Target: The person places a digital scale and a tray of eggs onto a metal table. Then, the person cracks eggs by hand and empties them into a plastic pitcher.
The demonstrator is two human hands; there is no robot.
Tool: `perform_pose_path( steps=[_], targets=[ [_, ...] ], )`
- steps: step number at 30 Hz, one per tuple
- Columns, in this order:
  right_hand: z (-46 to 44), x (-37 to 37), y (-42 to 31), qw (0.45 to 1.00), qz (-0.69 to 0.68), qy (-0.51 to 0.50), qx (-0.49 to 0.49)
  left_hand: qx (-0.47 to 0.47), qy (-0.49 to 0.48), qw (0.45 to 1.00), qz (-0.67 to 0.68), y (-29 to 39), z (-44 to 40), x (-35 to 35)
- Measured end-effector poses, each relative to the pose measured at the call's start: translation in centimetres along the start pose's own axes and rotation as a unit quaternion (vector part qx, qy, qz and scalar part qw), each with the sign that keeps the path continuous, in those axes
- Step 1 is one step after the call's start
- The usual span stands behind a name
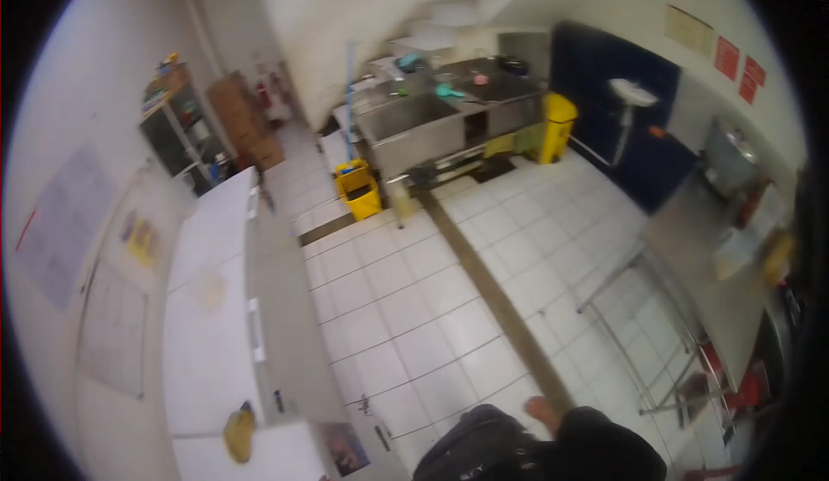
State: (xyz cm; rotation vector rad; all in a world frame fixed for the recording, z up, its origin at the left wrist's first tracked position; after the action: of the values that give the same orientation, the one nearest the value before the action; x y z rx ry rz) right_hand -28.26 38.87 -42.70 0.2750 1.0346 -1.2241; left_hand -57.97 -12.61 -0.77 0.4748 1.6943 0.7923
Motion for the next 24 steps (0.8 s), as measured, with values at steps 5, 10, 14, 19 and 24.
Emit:
perform_pose_path(
  steps=[5,10,14,19,24],
  targets=[
    [-10.1,-24.2,-2.5,0.976,-0.133,0.173,0.003,0.102,-0.206,0.972,0.052,24.3,-1.9,32.1],
    [-15.0,-32.3,-0.7,0.924,-0.22,0.288,0.124,0.299,-0.405,0.862,0.064,44.0,-0.2,56.7],
    [-16.1,-28.0,4.9,0.906,-0.211,0.307,0.203,0.398,-0.503,0.766,0.045,55.4,3.1,72.1],
    [-9.2,-21.3,7.5,0.724,-0.316,0.267,0.552,0.492,-0.562,0.665,0.011,71.9,7.6,88.6],
    [-4.0,-21.4,1.4,0.592,-0.413,0.322,0.613,0.581,-0.572,0.578,-0.032,87.5,17.7,102.7]
  ],
)
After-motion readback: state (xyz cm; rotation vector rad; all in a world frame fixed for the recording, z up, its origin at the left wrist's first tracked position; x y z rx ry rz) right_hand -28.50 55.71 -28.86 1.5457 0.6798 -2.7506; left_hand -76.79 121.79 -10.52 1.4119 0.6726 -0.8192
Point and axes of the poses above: each hand's wrist, its own z-axis away from the middle knuckle, its own x-axis out of the palm, y = z × x, the point moved 5 cm from there along -z, towards the middle knuckle, and after that the axes turned 8 degrees about z, right-handed, at the moved point
